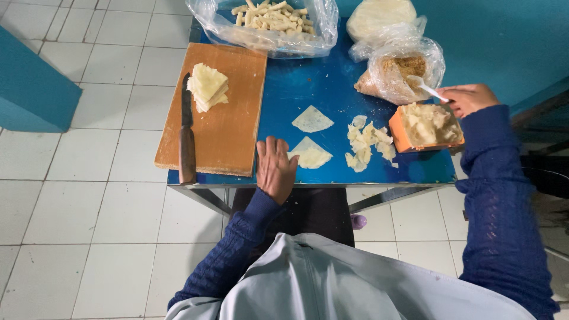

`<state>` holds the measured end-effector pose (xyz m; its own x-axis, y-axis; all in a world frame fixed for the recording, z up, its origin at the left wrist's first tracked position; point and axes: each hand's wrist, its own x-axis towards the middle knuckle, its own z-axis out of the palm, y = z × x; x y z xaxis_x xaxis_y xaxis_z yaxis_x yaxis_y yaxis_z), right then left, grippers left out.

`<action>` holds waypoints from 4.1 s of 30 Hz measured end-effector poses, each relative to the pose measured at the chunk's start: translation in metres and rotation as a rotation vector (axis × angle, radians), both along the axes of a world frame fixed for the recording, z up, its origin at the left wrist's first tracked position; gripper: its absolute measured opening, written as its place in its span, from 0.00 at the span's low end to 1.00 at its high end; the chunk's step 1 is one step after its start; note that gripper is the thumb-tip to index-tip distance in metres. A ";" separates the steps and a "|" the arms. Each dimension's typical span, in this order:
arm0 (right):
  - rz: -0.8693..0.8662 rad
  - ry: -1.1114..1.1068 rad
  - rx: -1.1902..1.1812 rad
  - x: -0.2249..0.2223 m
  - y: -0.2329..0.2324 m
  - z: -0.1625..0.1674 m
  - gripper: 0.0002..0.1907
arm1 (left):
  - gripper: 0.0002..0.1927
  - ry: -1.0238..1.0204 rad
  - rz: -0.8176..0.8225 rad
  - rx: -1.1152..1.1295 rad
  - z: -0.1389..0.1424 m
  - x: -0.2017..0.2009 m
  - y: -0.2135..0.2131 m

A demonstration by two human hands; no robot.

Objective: The person sits at a blue table assembling filled pastries. They spoon filling from an orange container onto thin square wrappers, fold the wrappers over the filling, place the folded pieces aside, and occasionally take new dough pieces from the cutting board.

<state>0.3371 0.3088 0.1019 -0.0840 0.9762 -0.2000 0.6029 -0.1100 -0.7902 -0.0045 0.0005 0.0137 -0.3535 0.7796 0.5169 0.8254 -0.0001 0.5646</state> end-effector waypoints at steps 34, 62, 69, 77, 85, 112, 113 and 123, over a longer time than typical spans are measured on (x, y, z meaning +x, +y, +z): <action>0.870 -0.235 0.914 -0.125 -0.199 -0.028 0.07 | 0.13 0.043 0.053 -0.031 -0.002 0.008 -0.001; 0.621 -0.339 0.864 -0.147 -0.217 -0.057 0.10 | 0.16 -0.385 -0.169 0.131 0.006 0.016 0.006; 0.472 -0.221 0.849 -0.157 -0.221 -0.068 0.03 | 0.20 -0.325 -0.302 0.091 0.008 0.011 0.004; 0.467 0.188 0.481 -0.162 -0.220 -0.065 0.07 | 0.27 -0.170 -0.381 0.058 0.013 0.008 -0.001; 0.530 0.374 0.491 -0.162 -0.229 -0.064 0.15 | 0.30 -0.136 -0.407 -0.007 0.016 0.009 0.000; 0.741 0.001 0.747 -0.161 -0.205 -0.070 0.05 | 0.19 -0.017 -0.433 0.063 0.005 -0.001 0.002; 0.734 0.001 0.742 -0.162 -0.204 -0.070 0.05 | 0.17 0.000 -0.429 0.073 0.004 -0.002 0.004; 0.519 -0.001 0.733 -0.184 -0.209 -0.080 0.05 | 0.02 -0.061 -0.417 0.025 -0.009 -0.012 0.040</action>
<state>0.1527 0.0996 0.0217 -0.5507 0.6980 0.4578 0.4366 0.7083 -0.5547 -0.0169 0.0408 0.0046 -0.0408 0.8500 0.5252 0.7167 -0.3413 0.6081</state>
